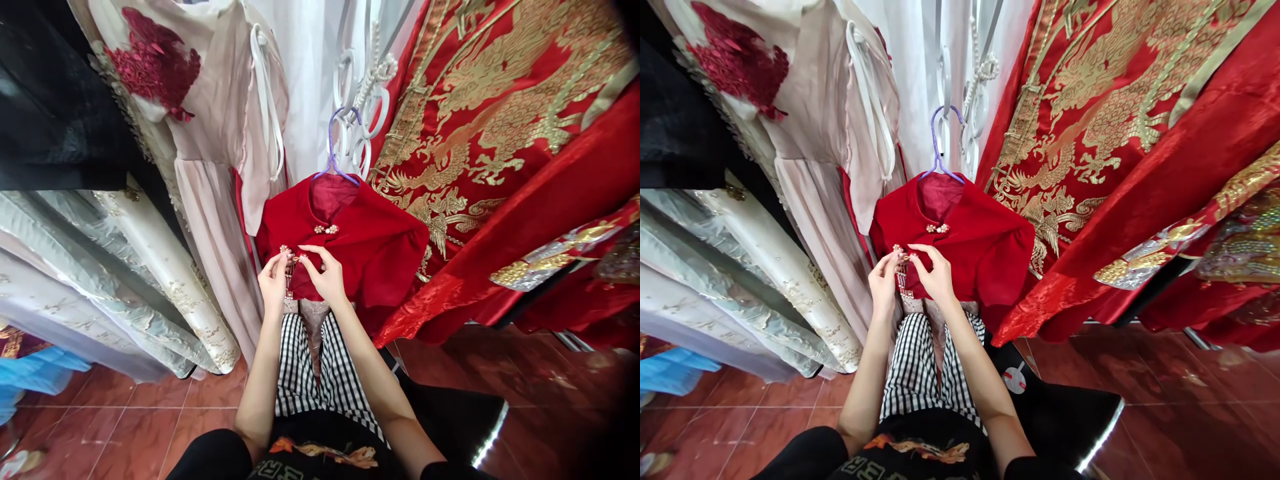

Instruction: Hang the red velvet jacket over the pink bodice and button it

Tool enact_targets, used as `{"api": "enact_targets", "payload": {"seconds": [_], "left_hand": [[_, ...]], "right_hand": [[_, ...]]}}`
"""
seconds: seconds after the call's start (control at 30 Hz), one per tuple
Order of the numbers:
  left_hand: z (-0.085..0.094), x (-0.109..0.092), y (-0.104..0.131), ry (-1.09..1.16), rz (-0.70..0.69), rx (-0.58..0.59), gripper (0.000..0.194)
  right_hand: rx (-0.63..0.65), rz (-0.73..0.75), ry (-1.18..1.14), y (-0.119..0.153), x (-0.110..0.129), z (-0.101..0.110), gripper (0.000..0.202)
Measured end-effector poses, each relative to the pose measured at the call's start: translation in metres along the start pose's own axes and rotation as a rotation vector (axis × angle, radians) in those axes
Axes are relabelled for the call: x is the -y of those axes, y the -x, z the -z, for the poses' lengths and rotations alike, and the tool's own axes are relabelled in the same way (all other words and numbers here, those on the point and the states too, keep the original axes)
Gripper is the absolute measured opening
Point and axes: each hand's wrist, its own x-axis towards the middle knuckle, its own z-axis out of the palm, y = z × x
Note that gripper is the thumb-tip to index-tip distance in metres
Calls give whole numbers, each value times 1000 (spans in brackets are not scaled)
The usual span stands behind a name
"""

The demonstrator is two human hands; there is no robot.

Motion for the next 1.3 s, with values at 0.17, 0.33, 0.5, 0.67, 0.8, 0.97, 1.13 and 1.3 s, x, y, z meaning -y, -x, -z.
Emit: {"api": "enact_targets", "payload": {"seconds": [0.17,0.33,0.5,0.67,0.8,0.97,1.13,1.3], "left_hand": [[-1,-2,1,17,-20,28,33],[-3,1,-2,-4,-31,37,35],[-2,6,-3,-70,-99,56,33],[3,5,-6,-202,-155,109,29],[7,3,-12,-267,-195,193,26],[-1,8,-13,-226,-216,215,27],[-8,32,10,-143,-121,71,31],[-3,72,55,-134,54,143,24]], "right_hand": [[4,24,-29,-6,-3,-6,20],[7,48,15,-6,-4,-5,19],[-26,58,73,-5,-5,-7,19],[-20,33,142,-7,-5,-7,25],[20,14,163,-10,-6,-6,30],[18,-86,61,-3,-12,-4,28],[40,-252,-215,33,-29,8,24],[-63,-405,-179,73,-49,25,39]]}}
